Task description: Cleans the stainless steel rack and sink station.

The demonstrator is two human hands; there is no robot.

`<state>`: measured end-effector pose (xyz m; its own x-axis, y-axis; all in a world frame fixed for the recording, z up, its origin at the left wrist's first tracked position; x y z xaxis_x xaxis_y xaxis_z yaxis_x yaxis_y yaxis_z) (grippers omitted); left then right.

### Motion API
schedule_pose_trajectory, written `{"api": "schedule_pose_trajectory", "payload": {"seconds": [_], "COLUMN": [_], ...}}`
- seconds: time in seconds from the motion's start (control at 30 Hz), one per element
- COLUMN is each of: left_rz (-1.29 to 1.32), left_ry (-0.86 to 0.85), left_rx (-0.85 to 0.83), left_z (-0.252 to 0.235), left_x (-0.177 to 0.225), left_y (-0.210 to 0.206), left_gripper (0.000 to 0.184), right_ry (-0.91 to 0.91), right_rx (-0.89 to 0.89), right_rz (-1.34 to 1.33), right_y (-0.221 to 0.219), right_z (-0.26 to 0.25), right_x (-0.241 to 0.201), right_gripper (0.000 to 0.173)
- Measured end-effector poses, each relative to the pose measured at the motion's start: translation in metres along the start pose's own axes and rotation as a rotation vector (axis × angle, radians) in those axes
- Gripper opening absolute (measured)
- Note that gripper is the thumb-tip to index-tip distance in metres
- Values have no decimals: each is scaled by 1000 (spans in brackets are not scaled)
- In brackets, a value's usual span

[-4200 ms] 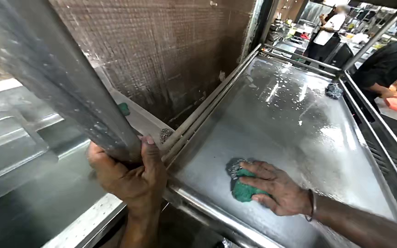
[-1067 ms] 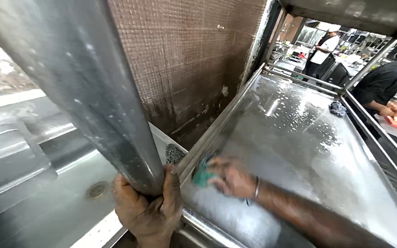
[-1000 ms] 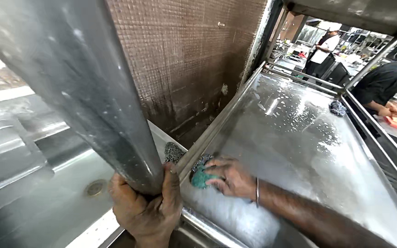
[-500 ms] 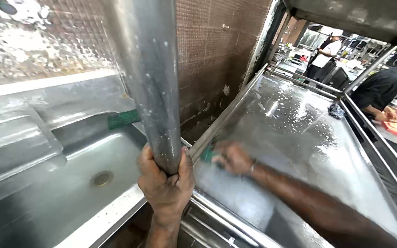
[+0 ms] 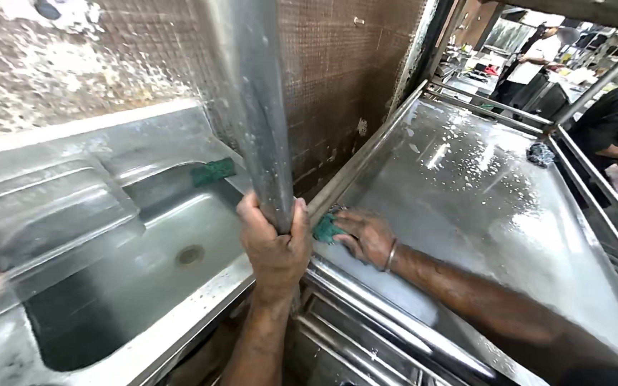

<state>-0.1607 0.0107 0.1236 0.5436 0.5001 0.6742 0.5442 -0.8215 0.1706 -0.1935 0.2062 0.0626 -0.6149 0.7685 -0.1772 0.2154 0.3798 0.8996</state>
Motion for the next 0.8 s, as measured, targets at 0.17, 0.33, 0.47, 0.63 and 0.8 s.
{"api": "schedule_pose_trajectory", "payload": {"seconds": [0.17, 0.33, 0.47, 0.63, 0.8], "left_rz": [-26, -52, -50, 14, 35], "left_ry": [-52, -5, -17, -70, -78], "left_rx": [101, 76, 101, 127, 87], "left_z": [-1, 1, 2, 3, 2], "left_x": [0, -5, -4, -8, -8], "left_y": [-3, -4, -5, -5, -5], "left_gripper": [51, 55, 56, 60, 57], "right_ry": [-113, -310, -176, -214, -411], "right_rx": [31, -86, -226, -185, -180], "right_rz": [-89, -69, -198, -78, 52], "right_y": [6, -1, 5, -6, -4], "right_z": [7, 2, 1, -14, -34], "right_x": [8, 13, -20, -15, 29], "right_gripper": [49, 67, 53, 38, 40]}}
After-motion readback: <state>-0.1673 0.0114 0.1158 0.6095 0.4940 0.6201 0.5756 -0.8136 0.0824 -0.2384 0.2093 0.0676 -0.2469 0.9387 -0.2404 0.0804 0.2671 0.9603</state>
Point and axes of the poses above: each hand's wrist, its own z-axis away from the middle knuckle, its own y-axis out of the back of the hand, x = y × z, the point moved 6 cm from there along -z, towards the middle knuckle
